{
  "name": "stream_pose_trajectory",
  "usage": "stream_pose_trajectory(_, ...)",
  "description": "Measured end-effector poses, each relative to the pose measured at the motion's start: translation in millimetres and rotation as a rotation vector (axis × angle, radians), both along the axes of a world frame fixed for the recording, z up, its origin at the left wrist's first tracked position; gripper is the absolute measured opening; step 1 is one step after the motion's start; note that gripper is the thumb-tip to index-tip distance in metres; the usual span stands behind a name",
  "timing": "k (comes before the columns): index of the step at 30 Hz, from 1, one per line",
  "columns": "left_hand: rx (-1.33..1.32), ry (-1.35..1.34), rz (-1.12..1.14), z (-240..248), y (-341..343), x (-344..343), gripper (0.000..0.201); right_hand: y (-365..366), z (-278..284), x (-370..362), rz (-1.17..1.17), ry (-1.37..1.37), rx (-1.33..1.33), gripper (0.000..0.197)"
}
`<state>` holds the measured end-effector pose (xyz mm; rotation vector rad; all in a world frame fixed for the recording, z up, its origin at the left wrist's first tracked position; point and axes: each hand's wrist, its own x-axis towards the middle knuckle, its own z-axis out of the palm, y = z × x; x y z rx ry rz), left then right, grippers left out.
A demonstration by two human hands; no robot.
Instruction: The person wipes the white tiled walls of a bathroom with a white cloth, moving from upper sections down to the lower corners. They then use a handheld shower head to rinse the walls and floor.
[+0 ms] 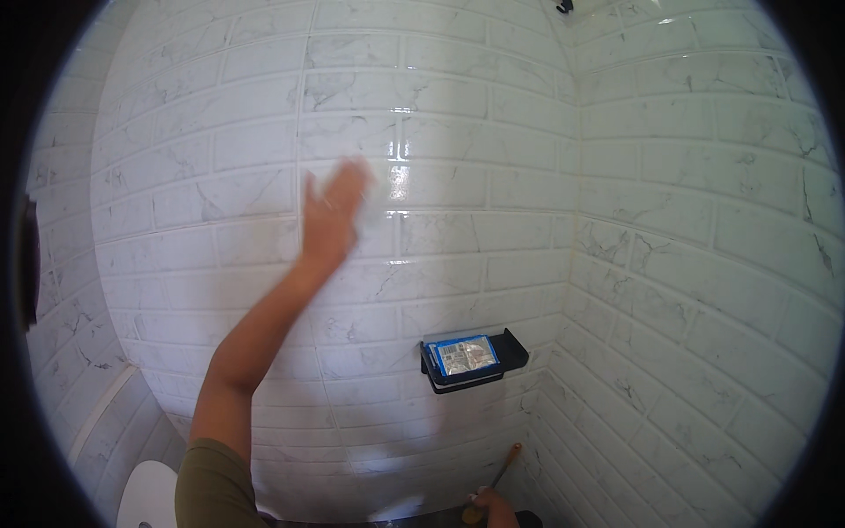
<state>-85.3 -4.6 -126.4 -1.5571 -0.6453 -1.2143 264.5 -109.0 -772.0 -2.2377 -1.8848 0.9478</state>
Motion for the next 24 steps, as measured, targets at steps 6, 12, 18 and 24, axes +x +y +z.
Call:
stream_pose_trajectory(6, -0.078, 0.614, -0.024, -97.8, 10.7, 27.1, 0.041, 4.9, 2.0, -10.0, 0.073, 0.146, -0.177, 0.065)
stream_pose_trajectory(12, -0.003, -0.157, -0.06, 2.6, -15.8, 24.7, 0.065, 0.7, -14.7, 13.7, 0.014, 0.184, -0.074, 0.069)
stream_pose_trajectory(18, -0.106, 0.014, 0.126, -147.5, -6.2, 12.4, 0.061, -38.9, 45.3, -12.3, -0.08, 0.212, -0.108, 0.061)
stream_pose_trajectory(24, -0.141, 0.098, 0.129, -316.6, -20.7, -10.1, 0.041, -56.5, 70.3, -1.5, -0.173, 0.282, -0.185, 0.05)
